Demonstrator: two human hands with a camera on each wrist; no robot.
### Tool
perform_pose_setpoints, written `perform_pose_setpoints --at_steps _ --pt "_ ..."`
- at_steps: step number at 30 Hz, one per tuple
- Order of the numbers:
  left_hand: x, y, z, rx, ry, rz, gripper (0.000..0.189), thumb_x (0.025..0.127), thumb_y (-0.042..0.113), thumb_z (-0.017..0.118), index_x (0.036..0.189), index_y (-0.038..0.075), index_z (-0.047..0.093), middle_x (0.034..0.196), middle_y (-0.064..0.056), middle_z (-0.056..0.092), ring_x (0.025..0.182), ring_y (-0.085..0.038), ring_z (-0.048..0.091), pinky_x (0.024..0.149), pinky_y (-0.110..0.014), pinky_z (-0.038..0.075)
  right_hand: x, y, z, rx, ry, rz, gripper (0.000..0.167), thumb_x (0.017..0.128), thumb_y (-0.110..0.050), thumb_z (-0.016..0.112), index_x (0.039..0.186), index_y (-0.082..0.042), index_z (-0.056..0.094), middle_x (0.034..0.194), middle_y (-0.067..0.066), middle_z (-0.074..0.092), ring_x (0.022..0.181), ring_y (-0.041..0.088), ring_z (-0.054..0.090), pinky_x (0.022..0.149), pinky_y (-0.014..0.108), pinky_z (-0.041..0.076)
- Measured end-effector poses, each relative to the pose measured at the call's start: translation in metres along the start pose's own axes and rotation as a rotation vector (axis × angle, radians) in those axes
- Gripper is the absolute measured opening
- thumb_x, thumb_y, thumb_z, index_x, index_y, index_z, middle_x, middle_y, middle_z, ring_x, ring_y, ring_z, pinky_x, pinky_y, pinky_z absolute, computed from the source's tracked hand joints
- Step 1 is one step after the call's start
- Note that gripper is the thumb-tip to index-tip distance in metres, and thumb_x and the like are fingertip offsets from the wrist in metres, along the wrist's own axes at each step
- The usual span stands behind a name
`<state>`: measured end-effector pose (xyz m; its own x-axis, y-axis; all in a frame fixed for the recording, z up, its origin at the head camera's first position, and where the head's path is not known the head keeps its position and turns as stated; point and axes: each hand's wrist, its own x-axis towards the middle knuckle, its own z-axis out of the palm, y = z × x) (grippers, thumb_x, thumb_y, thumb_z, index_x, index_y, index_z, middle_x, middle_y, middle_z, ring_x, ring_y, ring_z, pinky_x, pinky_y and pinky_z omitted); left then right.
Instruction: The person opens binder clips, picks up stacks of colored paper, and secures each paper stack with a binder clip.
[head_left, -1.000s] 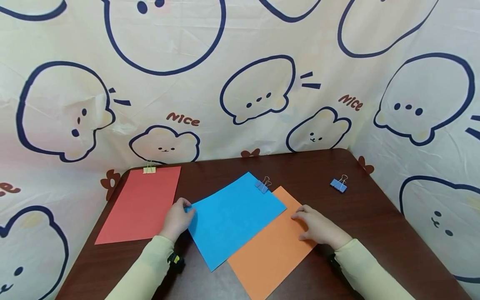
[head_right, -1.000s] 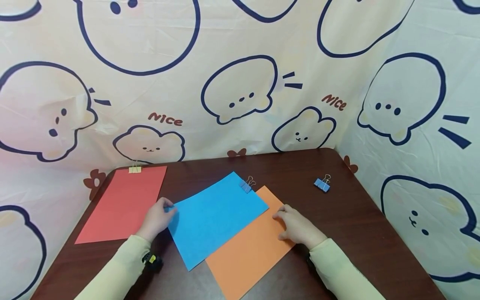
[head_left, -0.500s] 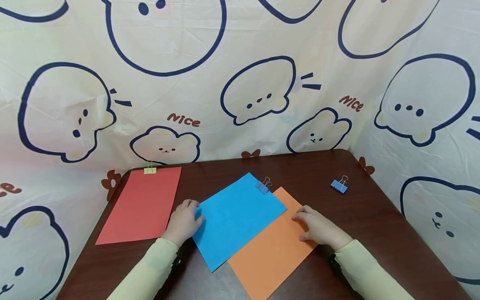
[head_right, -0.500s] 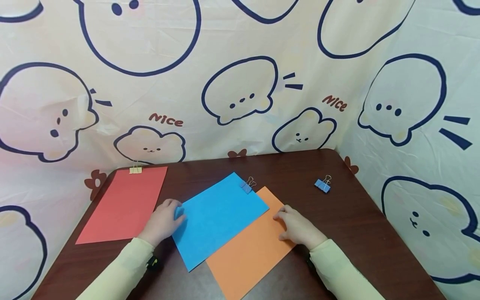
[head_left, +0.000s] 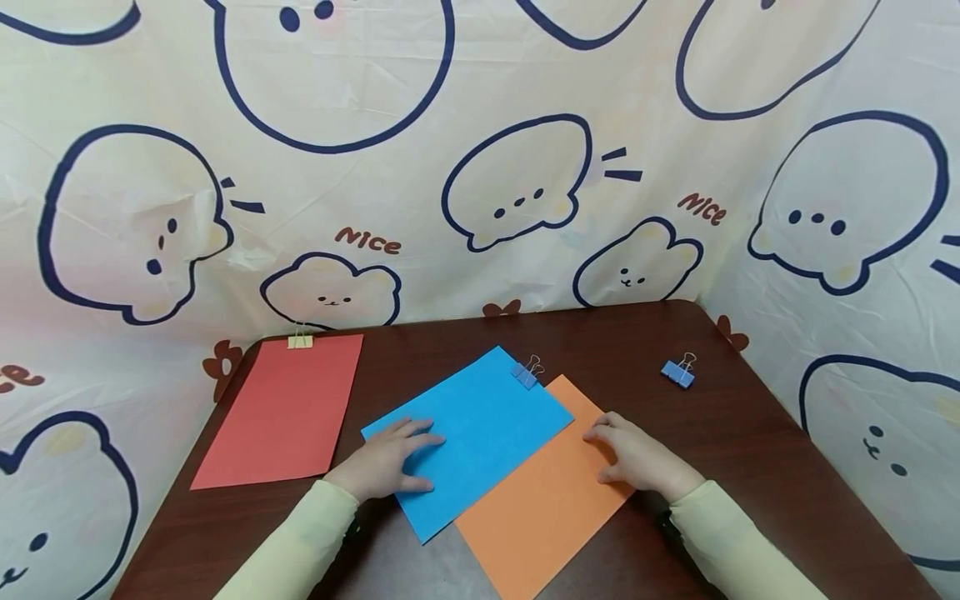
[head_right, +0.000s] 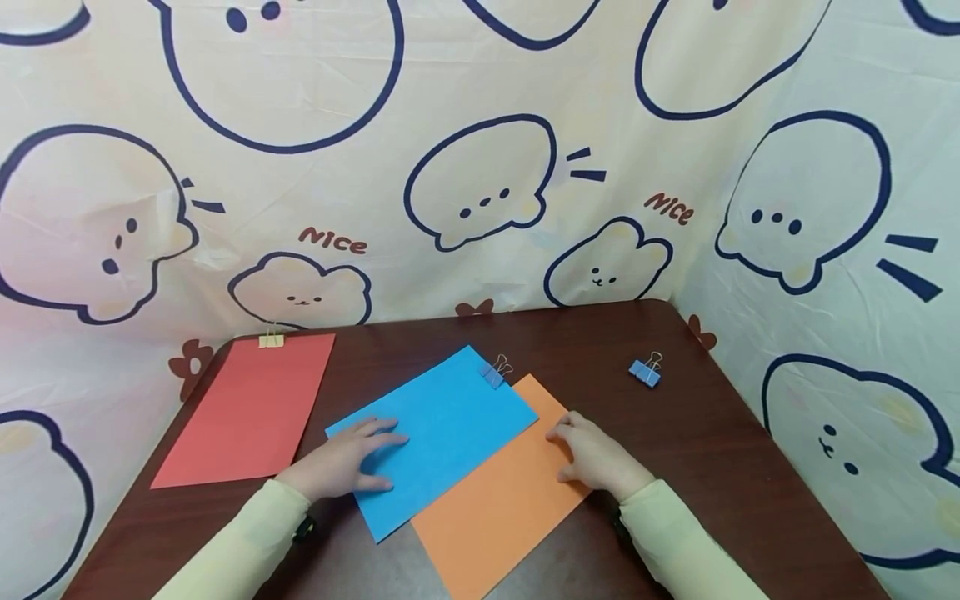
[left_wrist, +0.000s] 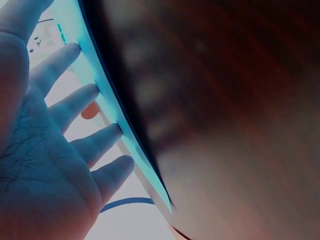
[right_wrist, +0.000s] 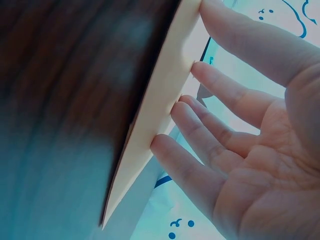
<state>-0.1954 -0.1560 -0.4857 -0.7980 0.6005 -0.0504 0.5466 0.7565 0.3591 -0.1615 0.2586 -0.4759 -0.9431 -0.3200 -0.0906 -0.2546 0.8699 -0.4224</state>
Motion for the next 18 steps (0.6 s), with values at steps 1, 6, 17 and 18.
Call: perform_pose_setpoints --at_steps 1,6,17,18 --pt "-0.0003 -0.0007 0.0002 -0.006 -0.007 -0.008 0.068 0.086 0.041 0.084 0.145 0.018 0.060 0.158 -0.016 0.046 0.147 -0.050 0.037 0.108 -0.066 0.044 0.0001 -0.0001 0.0002 -0.001 0.000 -0.002 0.052 0.078 -0.012 0.090 0.125 -0.004 0.070 0.131 0.016 0.057 0.116 0.031 0.059 0.100 0.049 0.054" --pt "-0.0003 -0.0010 -0.0003 -0.031 -0.029 -0.019 0.071 0.084 0.039 0.086 0.146 0.017 0.059 0.159 -0.016 0.044 0.149 -0.050 0.034 0.109 -0.063 0.045 0.0012 0.0003 0.0007 -0.011 0.013 -0.011 0.052 0.077 -0.012 0.091 0.124 -0.004 0.070 0.130 0.016 0.057 0.115 0.031 0.059 0.100 0.049 0.054" --pt "-0.0007 0.0061 -0.0021 -0.044 -0.041 -0.076 0.072 0.083 0.036 0.087 0.146 0.016 0.059 0.160 -0.015 0.043 0.150 -0.049 0.031 0.108 -0.063 0.046 0.0014 0.0009 0.0010 -0.014 0.013 -0.025 0.052 0.076 -0.013 0.091 0.123 -0.005 0.071 0.130 0.015 0.057 0.115 0.031 0.059 0.099 0.049 0.054" --pt "-0.0007 0.0069 -0.0022 -0.044 -0.038 -0.081 0.071 0.083 0.036 0.087 0.145 0.016 0.059 0.160 -0.015 0.043 0.150 -0.049 0.031 0.108 -0.063 0.046 0.0014 0.0009 0.0009 -0.016 0.013 -0.027 0.052 0.076 -0.014 0.091 0.123 -0.005 0.071 0.130 0.015 0.057 0.115 0.030 0.059 0.099 0.049 0.054"
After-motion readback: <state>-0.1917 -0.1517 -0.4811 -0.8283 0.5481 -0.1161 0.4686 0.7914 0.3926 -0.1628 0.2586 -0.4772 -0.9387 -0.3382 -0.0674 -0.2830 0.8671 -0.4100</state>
